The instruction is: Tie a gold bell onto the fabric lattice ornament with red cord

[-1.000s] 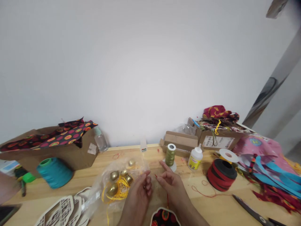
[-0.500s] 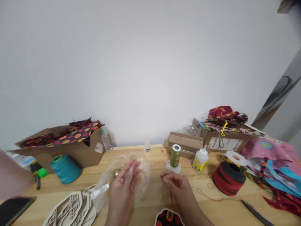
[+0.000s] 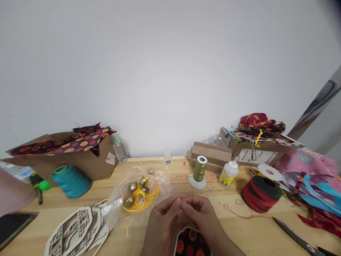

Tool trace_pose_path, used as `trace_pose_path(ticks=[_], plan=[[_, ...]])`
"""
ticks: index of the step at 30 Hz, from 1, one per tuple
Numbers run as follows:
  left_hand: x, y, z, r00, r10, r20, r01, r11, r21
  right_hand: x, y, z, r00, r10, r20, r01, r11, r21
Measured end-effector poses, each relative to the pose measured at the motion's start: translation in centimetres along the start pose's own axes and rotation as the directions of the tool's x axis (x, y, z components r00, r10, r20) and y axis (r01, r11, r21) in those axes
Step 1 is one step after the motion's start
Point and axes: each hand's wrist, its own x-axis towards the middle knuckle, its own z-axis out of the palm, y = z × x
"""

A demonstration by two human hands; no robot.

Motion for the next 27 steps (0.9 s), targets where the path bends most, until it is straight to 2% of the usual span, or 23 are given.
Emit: trace_pose_path(ticks=[2,4,12,15,18,20,27], plan=[[0.2,0.0,-0.3,0.997,0.036,-0.072,-0.035,0.999,0.017,0.0,0.2,0.0,1.000,-0.016,-0.014,0.015,0.999,-0.031],[0.3,0.0,-0.4,0.995,0.046,-0.089,-0.046,0.999,0.005,0.0,0.2,-0.1,0.999,-0.032,-0.028,0.031,0.999,-0.038],[0.1,-0.1,0.5,0.999,0.034,-0.042,-0.035,0.999,-0.022,-0.1,-0.6,-0.3,0.996,-0.049,-0.076,0.050,0.999,0.003],[0.1,0.1,0.6,0.999,0.038,-0.015,-0.039,0.994,-0.101,-0.2,-0.7,-0.2,0.994,-0.076,-0.079,0.074,0.997,-0.018],[0.2,0.5,0.6,0.998,-0.057,-0.039,0.045,0.964,-0.263,-0.2,-0.8,-0.3,0.991,-0.053,-0.125,0.052,0.999,-0.006],[0.3,0.8,0.6,0.990,-0.117,-0.080,0.089,0.951,-0.297,-0.1,-0.9,-0.4,0.983,-0.033,-0.179,0.035,0.999,0.008],[0.4,1.0,0.2,0.977,-0.054,-0.208,0.036,0.995,-0.088,-0.2,-0.9,-0.5,0.978,-0.033,-0.204,0.027,0.999,-0.032]])
